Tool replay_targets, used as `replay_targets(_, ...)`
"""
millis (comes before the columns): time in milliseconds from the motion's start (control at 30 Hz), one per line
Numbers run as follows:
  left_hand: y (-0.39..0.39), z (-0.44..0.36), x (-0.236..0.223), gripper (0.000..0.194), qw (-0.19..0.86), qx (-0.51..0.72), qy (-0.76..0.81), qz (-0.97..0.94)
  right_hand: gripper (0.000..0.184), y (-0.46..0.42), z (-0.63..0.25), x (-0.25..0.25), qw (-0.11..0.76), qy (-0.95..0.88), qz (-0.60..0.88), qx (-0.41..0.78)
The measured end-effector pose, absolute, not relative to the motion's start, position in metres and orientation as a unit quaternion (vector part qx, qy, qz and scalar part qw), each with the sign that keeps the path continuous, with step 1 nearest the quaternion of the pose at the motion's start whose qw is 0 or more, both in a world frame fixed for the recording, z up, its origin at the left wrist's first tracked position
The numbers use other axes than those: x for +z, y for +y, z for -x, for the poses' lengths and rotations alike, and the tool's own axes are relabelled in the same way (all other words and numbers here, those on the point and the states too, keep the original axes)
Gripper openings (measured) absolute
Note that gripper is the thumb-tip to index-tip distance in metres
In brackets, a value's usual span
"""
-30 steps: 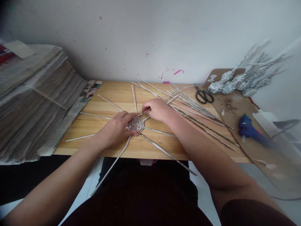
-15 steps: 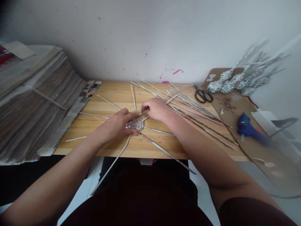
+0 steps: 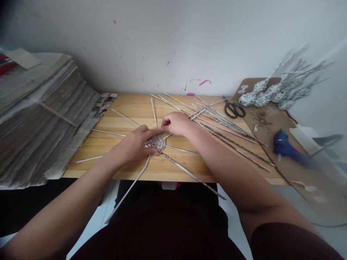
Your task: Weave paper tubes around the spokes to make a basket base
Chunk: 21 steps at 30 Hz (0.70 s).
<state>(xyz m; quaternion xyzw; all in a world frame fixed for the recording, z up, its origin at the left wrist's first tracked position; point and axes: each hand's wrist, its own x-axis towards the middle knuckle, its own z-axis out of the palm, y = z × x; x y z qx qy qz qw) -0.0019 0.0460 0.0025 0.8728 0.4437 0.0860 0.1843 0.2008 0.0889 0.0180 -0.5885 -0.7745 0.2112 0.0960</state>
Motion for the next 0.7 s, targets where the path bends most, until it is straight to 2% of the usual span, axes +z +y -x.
replay_targets(267, 0.042, 0.003, -0.001, 0.062, 0.188, 0.134, 0.431, -0.873, 0.012, 0.092, -0.195, 0.021, 0.072, -0.767, 0.602, 0.212)
replay_targets(700, 0.040, 0.004, -0.005, 0.062, 0.209, 0.165, 0.434, -0.860, 0.014, 0.091, -0.188, 0.026, 0.032, -0.770, 0.609, 0.187)
